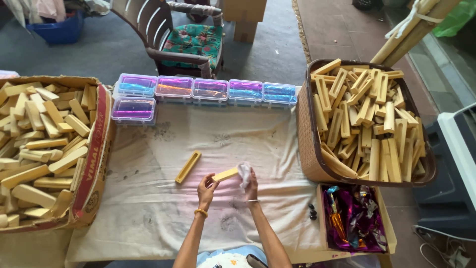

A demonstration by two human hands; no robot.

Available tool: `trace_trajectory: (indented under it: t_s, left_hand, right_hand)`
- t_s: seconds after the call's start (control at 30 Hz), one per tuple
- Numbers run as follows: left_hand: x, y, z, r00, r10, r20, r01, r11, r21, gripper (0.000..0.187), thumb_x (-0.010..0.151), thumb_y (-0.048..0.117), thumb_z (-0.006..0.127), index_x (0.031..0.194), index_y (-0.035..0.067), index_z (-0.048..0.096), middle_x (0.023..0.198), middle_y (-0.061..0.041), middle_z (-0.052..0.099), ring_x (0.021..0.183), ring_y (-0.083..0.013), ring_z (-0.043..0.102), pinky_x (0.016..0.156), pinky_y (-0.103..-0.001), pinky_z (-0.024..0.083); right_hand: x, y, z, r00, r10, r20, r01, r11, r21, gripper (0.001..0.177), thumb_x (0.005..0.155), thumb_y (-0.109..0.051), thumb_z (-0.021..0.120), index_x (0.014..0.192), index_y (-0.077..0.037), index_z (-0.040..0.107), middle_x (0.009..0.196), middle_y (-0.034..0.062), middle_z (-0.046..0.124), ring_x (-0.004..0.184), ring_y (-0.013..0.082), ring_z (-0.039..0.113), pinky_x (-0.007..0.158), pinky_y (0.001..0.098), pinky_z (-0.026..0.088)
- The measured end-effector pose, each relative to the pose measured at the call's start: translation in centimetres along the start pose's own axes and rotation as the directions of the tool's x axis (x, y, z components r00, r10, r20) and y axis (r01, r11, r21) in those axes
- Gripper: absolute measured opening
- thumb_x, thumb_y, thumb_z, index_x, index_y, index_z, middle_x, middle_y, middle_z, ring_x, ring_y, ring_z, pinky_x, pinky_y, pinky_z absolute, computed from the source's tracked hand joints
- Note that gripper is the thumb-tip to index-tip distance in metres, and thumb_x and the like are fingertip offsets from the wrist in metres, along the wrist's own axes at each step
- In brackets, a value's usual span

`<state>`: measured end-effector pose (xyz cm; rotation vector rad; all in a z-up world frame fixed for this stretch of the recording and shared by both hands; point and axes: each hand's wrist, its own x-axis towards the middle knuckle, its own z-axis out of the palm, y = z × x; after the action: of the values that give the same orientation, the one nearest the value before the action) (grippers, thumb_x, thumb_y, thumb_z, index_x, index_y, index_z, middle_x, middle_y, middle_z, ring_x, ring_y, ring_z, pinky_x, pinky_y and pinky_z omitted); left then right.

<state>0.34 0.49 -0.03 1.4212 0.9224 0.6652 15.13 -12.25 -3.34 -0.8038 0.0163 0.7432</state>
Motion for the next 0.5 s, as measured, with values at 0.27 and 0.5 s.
trace_trajectory:
  t_s: [0.27, 0.5]
  left_hand:
    - [-0.1, 1.6, 2.5, 1.000, 0.024, 0.006, -0.023, 0.997, -0.080, 0.035, 0.095, 0.007, 0.068, 0.129, 0.002, 0.068, 0.112, -0.012, 0.078, 0.101, -0.0175, 0.073, 0.086, -0.030, 0.061]
    - [0.6, -0.9, 0.8, 0.998, 0.056, -0.035, -0.056, 0.998, 0.001, 0.040, 0.098, 0.015, 0.061, 0.137, 0.001, 0.060, 0.117, -0.011, 0.073, 0.102, -0.0156, 0.070, 0.084, -0.026, 0.056]
  right_hand:
    - [-3.2, 2.7, 7.4, 0.829, -0.288, 0.480, 0.555, 0.320, -0.768, 0.044, 0.110, -0.033, 0.045, 0.149, -0.014, 0.055, 0.145, 0.0147, 0.059, 0.132, 0.0220, 0.057, 0.109, 0.0374, 0.050]
    - [-3.2, 2.8, 1.9, 0.724, -0.260, 0.639, 0.647, -0.065, -0.760, 0.048, 0.104, -0.023, 0.052, 0.151, -0.014, 0.048, 0.154, 0.0128, 0.053, 0.142, 0.0340, 0.049, 0.117, 0.0581, 0.029]
